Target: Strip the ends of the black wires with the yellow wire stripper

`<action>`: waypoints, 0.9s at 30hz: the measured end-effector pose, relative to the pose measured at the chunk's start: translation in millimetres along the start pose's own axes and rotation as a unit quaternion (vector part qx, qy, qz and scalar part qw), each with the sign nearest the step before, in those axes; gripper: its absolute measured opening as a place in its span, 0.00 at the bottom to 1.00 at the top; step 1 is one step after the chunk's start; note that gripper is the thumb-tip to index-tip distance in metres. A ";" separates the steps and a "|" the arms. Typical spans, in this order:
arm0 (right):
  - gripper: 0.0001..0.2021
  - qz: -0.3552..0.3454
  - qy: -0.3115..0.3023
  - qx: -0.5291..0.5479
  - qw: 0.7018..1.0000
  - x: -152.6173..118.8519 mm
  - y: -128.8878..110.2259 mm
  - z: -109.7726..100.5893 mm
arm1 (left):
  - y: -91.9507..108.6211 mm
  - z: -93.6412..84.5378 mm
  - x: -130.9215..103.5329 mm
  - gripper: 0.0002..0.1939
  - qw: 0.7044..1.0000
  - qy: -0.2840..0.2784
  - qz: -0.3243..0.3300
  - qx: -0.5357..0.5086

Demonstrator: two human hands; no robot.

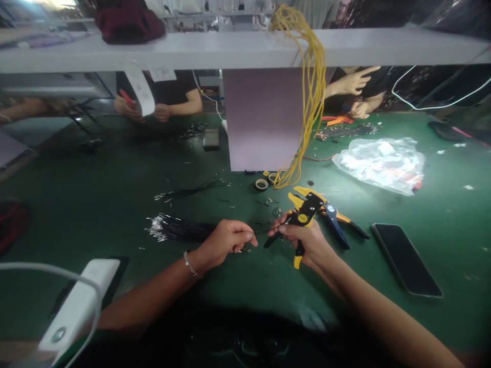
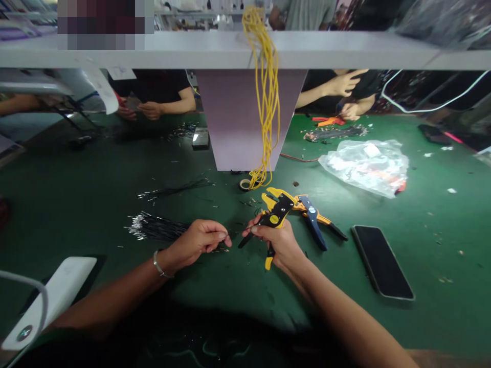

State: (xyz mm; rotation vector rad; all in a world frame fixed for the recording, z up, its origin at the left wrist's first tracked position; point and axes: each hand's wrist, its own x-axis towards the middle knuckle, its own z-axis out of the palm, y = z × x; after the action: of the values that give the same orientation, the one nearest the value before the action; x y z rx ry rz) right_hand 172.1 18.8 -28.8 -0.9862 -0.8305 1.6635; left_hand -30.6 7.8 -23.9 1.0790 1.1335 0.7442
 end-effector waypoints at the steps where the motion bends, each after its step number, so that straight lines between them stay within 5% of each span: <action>1: 0.08 0.001 -0.004 0.001 1.000 0.3 -1.1 -0.7 | -0.4 0.5 -0.2 0.08 1.000 -0.014 -0.005 0.008; 9: 0.09 0.020 -0.039 0.007 0.999 0.6 -1.1 -2.6 | -0.9 3.9 -5.3 0.13 0.993 -0.101 -0.043 0.052; 27: 0.10 0.096 -0.169 -0.003 0.981 -7.2 18.5 -8.8 | 6.7 -0.9 -5.7 0.10 0.999 0.022 -0.040 -0.005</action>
State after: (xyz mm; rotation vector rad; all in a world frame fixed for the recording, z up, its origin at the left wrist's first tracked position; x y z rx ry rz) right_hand 173.8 7.5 -47.2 -0.8182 -0.9858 2.0323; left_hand -32.8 5.2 -15.7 1.0074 1.2019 0.7134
